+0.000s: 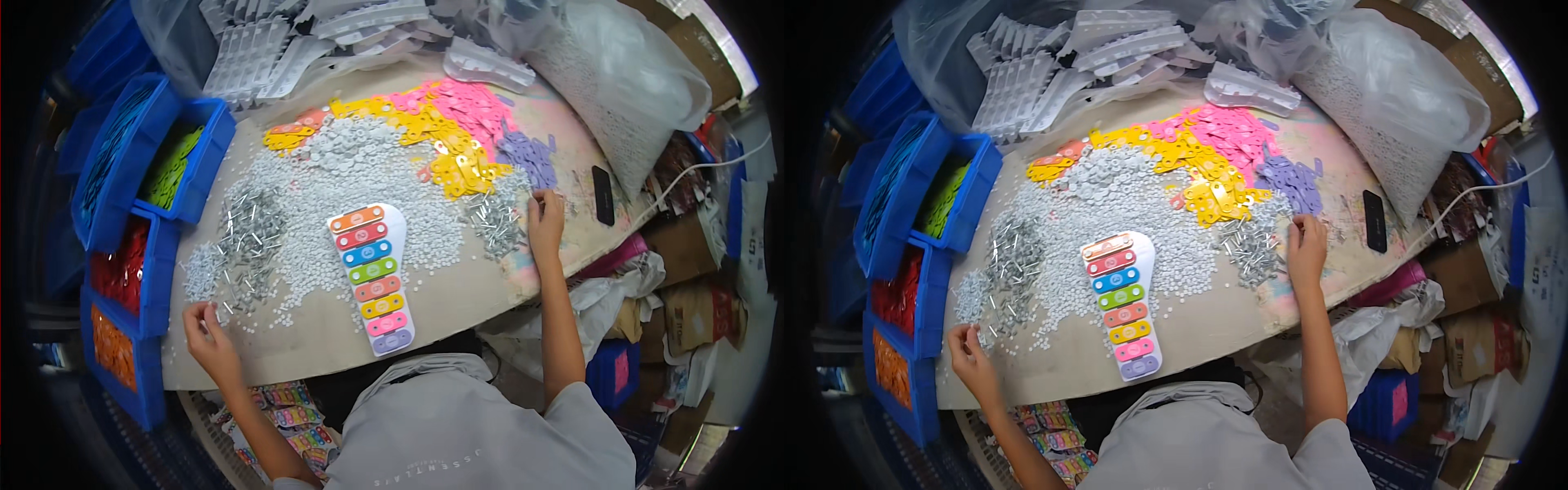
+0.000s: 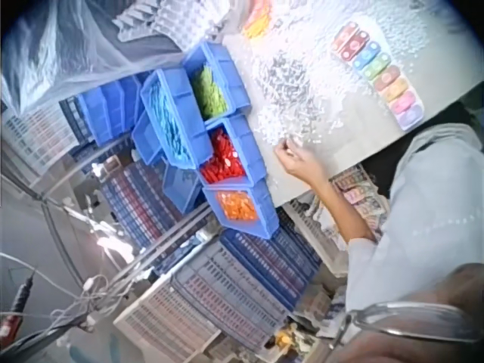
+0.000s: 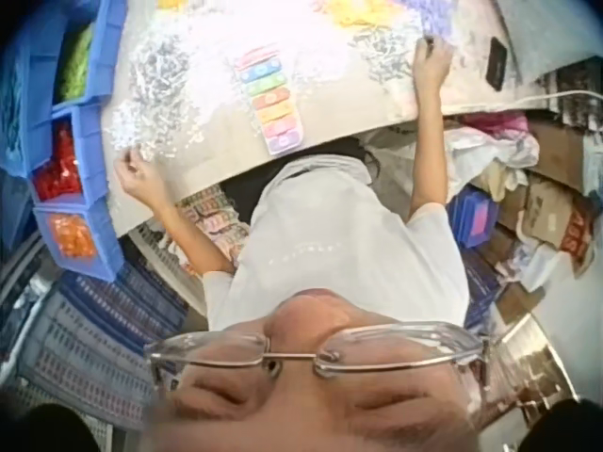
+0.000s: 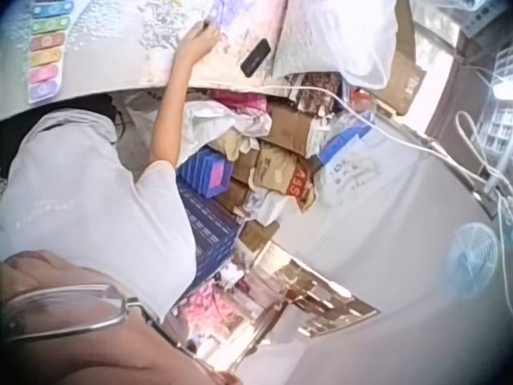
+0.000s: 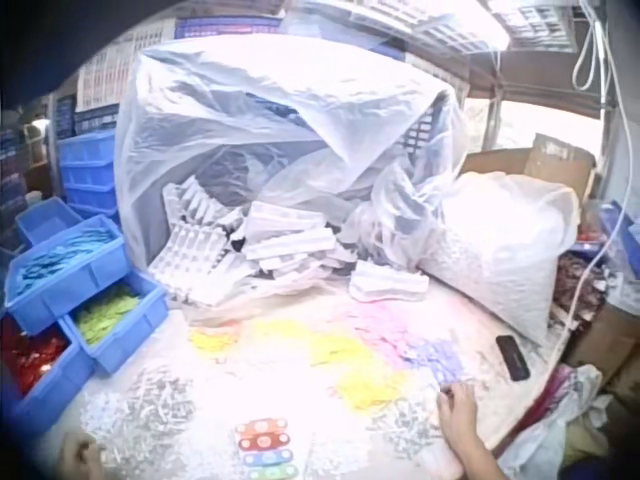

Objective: Assembling a toy xylophone by attaching colorful metal keys to a white plastic base using pins.

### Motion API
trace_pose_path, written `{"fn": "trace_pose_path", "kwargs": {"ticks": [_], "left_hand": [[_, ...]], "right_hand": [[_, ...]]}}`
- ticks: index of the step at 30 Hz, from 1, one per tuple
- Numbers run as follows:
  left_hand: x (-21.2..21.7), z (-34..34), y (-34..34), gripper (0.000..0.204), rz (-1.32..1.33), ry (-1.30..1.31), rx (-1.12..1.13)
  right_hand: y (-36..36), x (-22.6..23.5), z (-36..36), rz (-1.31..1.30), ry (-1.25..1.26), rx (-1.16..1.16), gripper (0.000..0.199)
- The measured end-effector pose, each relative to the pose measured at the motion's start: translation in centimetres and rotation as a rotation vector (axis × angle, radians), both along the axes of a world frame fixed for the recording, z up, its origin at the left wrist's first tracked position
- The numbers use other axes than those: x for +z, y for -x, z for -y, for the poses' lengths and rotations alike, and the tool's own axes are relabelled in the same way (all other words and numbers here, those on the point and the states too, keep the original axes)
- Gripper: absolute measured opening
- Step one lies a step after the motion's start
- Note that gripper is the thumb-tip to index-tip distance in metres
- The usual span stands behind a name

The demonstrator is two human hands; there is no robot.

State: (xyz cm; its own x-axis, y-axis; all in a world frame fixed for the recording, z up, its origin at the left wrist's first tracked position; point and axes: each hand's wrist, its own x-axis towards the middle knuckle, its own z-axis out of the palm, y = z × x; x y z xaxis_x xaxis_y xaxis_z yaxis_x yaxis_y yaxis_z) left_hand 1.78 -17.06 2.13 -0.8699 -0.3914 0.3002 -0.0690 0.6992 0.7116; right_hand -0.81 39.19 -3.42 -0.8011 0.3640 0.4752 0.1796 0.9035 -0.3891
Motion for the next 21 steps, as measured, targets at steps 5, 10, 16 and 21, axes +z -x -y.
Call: {"fn": "trace_pose_path", "kwargs": {"ticks": [5,10,16,21], "left_hand": [[0.3,-6.3,-2.3,0.009,-0.089,-0.319,-0.110],[-0.5,-8.5,-3.1,0.012,0.157,-0.761,-0.296],[-0.2,-11.0,-2.4,0.019,0.391,-1.334,-0.379],[-2.1,-12.7,-0.9,0.017,0.548,-1.314,-0.560]], "right_hand": [[-0.1,0.1,0.9,-0.064,0.265,0.104,0.008],[0.2,-0.3,0.7,-0.001,0.198,0.167,0.010],[0.1,0.2,2.8,-0.288,0.482,0.055,0.012],[-3.2,4.8,13.0,-0.019,0.623,0.309,0.011]]}}
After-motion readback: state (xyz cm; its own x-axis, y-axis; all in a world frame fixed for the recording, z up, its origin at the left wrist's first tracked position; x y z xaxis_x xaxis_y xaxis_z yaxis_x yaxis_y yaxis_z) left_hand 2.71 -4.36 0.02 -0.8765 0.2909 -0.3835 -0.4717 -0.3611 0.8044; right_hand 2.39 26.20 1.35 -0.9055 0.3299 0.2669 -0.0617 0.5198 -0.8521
